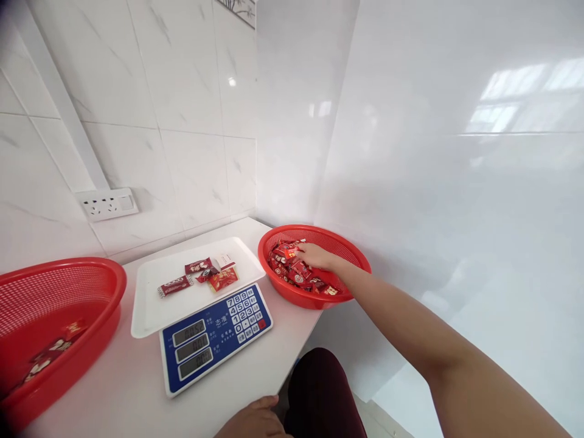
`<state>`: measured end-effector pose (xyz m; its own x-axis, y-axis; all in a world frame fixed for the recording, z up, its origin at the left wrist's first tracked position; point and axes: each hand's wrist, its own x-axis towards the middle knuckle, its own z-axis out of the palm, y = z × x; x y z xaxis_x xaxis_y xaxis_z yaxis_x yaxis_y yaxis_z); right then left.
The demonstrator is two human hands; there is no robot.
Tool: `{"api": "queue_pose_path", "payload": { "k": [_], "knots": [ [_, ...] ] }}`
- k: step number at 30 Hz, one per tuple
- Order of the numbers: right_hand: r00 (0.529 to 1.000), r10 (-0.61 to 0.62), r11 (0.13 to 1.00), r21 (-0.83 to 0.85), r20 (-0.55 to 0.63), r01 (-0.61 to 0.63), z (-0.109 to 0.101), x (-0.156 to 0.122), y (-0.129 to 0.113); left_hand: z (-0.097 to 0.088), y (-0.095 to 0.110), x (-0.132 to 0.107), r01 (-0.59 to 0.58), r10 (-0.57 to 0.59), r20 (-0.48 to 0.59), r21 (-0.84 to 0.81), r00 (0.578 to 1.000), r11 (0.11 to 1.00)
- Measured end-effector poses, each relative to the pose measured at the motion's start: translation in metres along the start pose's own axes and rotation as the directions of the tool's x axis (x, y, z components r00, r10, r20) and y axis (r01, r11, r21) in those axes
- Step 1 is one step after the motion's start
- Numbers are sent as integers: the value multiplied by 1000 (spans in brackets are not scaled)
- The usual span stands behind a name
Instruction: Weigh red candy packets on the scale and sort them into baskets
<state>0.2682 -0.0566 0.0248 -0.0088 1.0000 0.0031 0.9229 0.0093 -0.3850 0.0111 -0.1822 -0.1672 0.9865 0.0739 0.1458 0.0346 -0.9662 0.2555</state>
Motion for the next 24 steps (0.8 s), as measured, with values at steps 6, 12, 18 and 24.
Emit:
{"api": "queue_pose_path", "payload": {
  "k": [6, 12, 18, 24],
  "knots": [
    [971, -200, 970, 111, -133, 215, 17, -9, -66, -21, 6, -2, -7, 8, 95, -10, 995, 1000],
    [856, -481, 865, 53, -191, 498, 53, -1, -144, -33, 12, -6, 27, -26, 117, -6, 993, 1000],
    [772, -568, 777, 125, -286, 617, 77, -33, -151, -39, 14, -4, 32, -30, 212, -8, 977, 999],
    [902, -424, 770, 490, -86, 409, 129, -100, -96, -43, 20, -4, 29, -26, 172, -10, 985, 1000]
  ]
}}
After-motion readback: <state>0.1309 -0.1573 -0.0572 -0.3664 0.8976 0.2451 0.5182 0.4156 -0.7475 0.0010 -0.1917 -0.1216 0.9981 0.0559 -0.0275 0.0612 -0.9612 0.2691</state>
